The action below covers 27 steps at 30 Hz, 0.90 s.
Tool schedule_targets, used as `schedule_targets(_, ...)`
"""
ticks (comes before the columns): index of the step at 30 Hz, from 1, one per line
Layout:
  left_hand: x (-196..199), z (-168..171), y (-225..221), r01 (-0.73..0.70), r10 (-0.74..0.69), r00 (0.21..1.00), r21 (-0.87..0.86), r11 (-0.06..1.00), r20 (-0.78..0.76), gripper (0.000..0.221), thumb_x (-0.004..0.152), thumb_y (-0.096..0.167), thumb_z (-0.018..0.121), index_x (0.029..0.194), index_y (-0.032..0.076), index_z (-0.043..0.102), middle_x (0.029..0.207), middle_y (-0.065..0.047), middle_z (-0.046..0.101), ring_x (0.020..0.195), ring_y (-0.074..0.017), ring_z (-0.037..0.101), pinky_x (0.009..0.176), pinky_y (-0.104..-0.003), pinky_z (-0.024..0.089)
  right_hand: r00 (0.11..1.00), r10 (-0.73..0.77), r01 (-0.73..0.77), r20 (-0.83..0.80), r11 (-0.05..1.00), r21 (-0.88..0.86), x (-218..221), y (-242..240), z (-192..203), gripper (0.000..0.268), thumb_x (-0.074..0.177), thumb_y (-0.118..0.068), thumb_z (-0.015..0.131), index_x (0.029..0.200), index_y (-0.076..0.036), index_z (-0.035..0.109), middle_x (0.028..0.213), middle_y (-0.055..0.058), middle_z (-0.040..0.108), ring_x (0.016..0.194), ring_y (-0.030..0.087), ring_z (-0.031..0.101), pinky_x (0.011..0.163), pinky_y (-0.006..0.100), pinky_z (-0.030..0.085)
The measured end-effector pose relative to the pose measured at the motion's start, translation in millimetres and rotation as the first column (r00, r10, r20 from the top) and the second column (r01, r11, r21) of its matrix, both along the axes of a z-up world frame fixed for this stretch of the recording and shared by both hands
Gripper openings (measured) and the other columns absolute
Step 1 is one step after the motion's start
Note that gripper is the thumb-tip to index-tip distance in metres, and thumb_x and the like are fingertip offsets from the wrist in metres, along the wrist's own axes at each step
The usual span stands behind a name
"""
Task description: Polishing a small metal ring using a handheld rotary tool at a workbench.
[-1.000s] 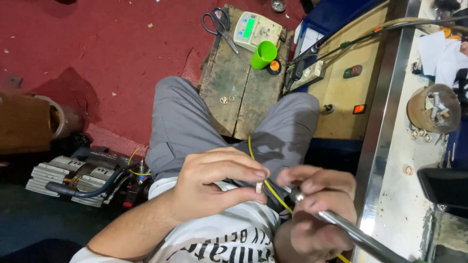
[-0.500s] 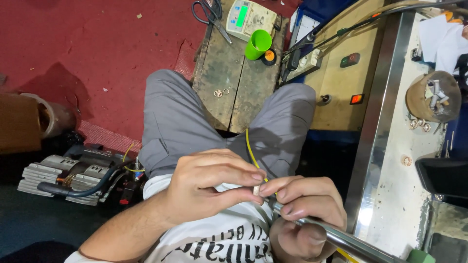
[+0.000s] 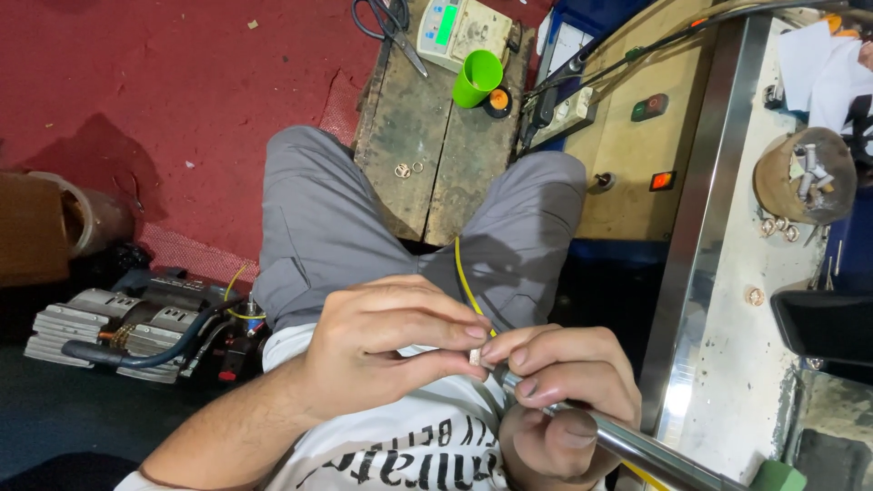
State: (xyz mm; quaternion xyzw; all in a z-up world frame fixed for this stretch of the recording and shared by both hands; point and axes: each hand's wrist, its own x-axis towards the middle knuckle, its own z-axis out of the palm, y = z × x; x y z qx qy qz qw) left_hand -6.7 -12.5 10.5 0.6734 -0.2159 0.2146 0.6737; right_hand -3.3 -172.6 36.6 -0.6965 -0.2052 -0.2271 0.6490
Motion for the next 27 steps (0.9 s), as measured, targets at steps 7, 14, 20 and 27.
schedule_targets(7,1,-1,1,-0.002,0.002,1.000,0.019,1.000,0.009,0.029,0.078,0.015,0.090,0.100,0.005,0.073,0.100,-0.009,0.077,0.082,-0.0219,0.078,0.078,-0.031,0.063,1.000,0.000,0.000,0.010,1.000,-0.002,1,0,-1,0.053,0.111,-0.048,0.051,0.074,-0.010,0.053,0.073,0.010,0.054,0.054,0.024,0.067,0.056,0.032,0.067)
schedule_targets(14,0,-3,1,-0.013,0.012,1.000,0.025,1.000,0.012,0.031,0.077,0.015,0.091,0.100,0.006,0.073,0.100,-0.008,0.077,0.082,-0.0213,0.078,0.077,-0.031,0.062,0.999,0.003,-0.002,0.032,1.000,-0.029,3,0,2,0.052,0.111,-0.046,0.049,0.073,-0.010,0.051,0.072,0.011,0.054,0.054,0.027,0.069,0.054,0.032,0.065)
schedule_targets(20,8,-11,5,-0.045,0.046,0.999,0.056,0.997,-0.019,0.030,0.076,0.017,0.091,0.098,0.006,0.073,0.098,-0.009,0.078,0.083,-0.0211,0.077,0.080,-0.031,0.061,0.996,0.031,-0.028,0.084,0.999,-0.032,14,-20,-14,0.049,0.112,-0.047,0.047,0.079,-0.011,0.052,0.074,0.010,0.052,0.055,0.026,0.067,0.053,0.034,0.067)
schedule_targets(27,101,-215,37,-0.270,0.366,0.848,0.282,0.921,-0.384,0.030,0.079,0.012,0.091,0.107,0.015,0.079,0.098,-0.001,0.074,0.080,-0.0108,0.065,0.079,-0.023,0.050,0.984,-0.164,0.138,0.070,0.949,0.283,38,-49,-22,0.044,0.108,-0.052,0.045,0.092,-0.012,0.053,0.094,0.007,0.045,0.057,0.021,0.047,0.054,0.038,0.061)
